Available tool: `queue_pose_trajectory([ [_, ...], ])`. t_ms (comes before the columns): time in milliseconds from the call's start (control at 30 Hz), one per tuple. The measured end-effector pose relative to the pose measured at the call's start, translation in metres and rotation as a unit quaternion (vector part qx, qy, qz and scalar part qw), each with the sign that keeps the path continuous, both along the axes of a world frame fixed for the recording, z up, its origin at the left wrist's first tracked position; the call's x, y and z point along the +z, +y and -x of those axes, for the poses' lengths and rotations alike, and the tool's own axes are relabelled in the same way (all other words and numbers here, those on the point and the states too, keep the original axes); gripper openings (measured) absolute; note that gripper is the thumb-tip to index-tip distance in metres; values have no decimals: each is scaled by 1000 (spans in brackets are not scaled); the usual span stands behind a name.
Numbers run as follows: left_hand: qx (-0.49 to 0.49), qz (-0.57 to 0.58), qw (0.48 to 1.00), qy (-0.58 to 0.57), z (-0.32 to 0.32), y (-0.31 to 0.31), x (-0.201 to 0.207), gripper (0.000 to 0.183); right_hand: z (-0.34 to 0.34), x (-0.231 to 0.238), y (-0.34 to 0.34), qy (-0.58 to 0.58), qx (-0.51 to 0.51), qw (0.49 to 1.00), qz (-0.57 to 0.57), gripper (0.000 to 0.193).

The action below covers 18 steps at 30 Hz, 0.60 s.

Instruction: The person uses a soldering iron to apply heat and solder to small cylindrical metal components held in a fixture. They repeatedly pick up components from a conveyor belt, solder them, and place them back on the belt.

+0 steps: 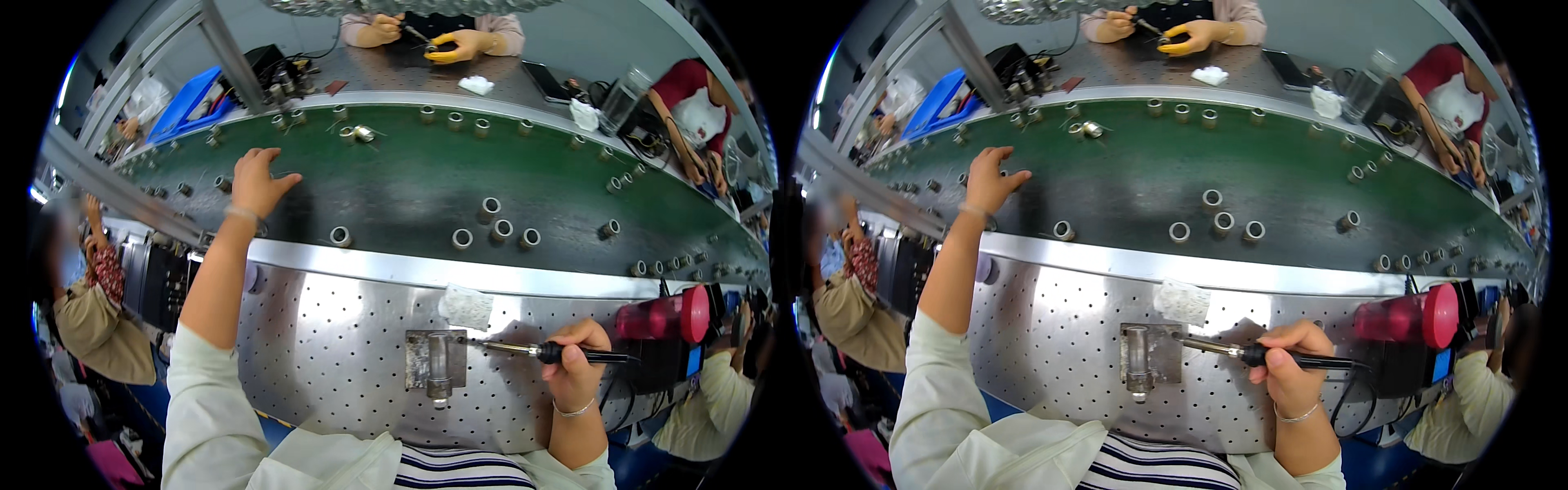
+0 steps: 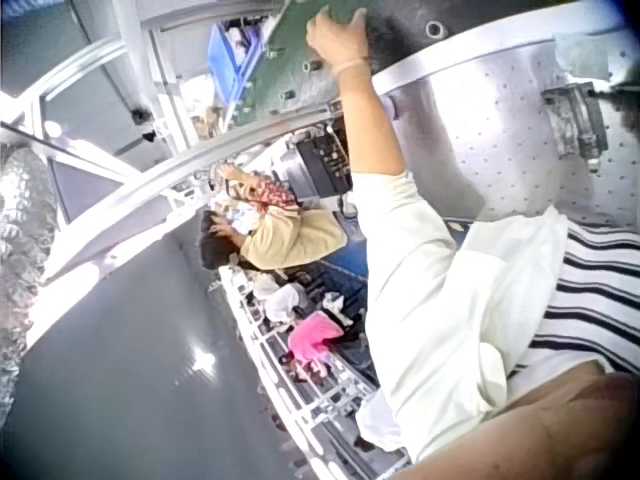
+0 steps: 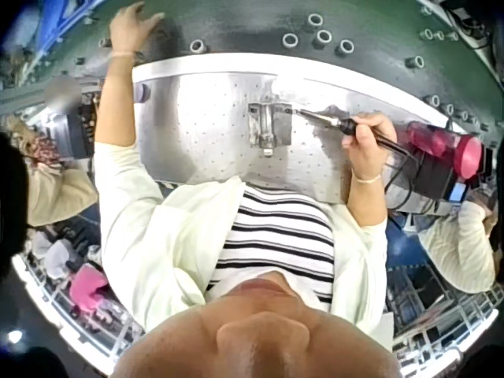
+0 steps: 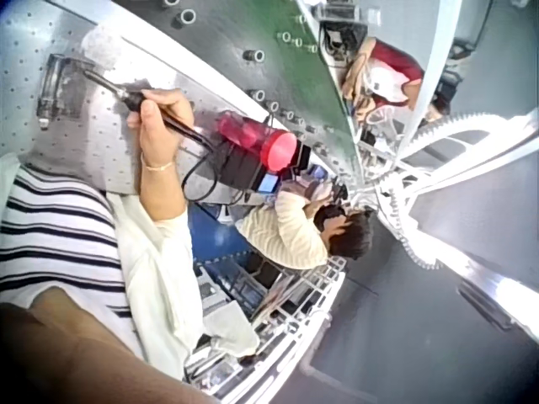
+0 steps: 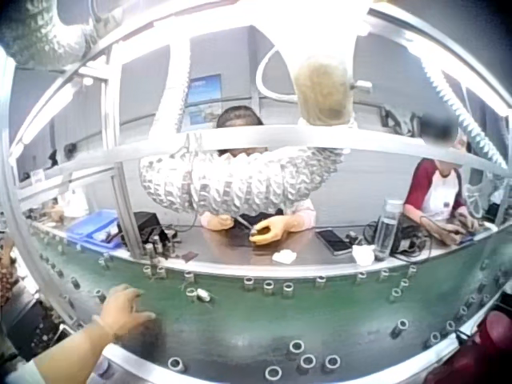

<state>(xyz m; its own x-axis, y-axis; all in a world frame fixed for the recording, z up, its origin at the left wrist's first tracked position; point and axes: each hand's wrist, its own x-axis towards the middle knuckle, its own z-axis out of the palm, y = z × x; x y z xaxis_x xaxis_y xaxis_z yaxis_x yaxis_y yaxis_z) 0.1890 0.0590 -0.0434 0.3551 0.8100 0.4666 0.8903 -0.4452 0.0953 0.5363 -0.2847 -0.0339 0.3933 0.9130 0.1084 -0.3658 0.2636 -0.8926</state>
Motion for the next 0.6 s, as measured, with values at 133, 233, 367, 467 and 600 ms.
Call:
queue_pose_trajectory([
  [133, -267, 85, 954, -109, -114, -72, 23, 39, -3, 3, -4, -10, -18, 1000, 17, 18],
  [233, -332, 250, 903, -106, -165, -114, 12, 37, -6, 4, -5, -11, -23, 1000, 0, 18],
  [367, -268, 245, 927, -98, -191, -131, -12, 38, -8, 7, -8, 1, -39, 999, -4, 19],
  [467, -265, 269, 921, -98, -194, -134, -18, 39, -7, 11, -10, 10, -34, 999, -5, 19],
  [600, -292, 334, 891, -97, -199, -135, -13, 48, -8, 12, -12, 11, -21, 1000, -9, 19],
])
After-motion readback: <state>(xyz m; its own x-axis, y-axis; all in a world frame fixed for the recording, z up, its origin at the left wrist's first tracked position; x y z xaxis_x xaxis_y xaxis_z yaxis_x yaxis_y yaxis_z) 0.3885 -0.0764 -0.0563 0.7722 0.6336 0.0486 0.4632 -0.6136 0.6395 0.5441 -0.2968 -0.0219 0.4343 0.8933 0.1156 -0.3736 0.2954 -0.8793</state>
